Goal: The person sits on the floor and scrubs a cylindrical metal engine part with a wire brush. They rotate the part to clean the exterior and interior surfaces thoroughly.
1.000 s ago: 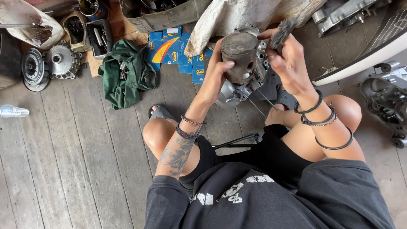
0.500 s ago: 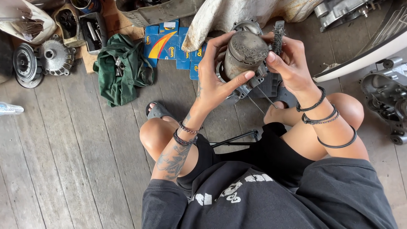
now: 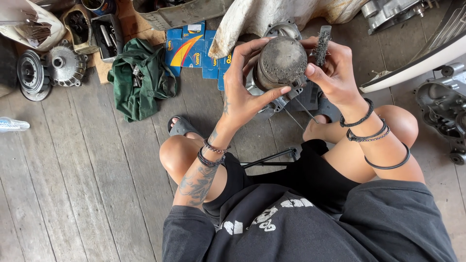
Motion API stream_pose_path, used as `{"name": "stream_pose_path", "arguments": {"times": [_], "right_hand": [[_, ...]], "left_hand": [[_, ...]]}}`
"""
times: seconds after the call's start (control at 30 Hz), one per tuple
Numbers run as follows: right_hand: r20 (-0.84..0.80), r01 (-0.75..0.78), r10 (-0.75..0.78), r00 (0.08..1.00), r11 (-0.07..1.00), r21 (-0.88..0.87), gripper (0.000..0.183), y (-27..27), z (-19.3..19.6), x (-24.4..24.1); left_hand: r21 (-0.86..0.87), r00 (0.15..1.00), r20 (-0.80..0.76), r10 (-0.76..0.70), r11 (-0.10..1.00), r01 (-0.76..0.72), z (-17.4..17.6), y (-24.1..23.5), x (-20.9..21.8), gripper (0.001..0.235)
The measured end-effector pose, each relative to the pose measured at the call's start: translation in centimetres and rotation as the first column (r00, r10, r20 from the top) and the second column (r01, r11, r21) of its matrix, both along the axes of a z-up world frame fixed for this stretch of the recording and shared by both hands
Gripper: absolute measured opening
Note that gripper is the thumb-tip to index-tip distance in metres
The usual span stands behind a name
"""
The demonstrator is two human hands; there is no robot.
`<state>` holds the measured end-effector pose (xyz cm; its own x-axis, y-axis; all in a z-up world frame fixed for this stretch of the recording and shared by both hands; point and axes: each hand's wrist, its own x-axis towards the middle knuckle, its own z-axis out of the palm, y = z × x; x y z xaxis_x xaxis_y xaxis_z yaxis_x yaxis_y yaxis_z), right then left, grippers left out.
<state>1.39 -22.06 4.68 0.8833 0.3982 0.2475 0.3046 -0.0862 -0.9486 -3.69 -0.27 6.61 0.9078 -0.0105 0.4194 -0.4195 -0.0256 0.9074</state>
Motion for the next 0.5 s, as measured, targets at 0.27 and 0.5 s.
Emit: {"name": "stream_pose_path", "arguments": {"times": [0.27, 0.5], "right_hand": [[0.855, 0.289, 0.002, 0.518, 0.941, -0.177, 0.044, -0.2, -0.1, -0.7], [0.92, 0.22, 0.083, 0.383, 0.959, -0.178, 0.017, -1.4, 0.1, -2.2]], "left_hand": [[0.277, 0.968, 0.248, 0.035, 0.955, -0.105, 0.4, 0.2, 0.0, 0.053], [0.326, 0.931, 0.365, -0.033, 0.941, -0.094, -0.1, 0.2, -0.2, 0.046]]}}
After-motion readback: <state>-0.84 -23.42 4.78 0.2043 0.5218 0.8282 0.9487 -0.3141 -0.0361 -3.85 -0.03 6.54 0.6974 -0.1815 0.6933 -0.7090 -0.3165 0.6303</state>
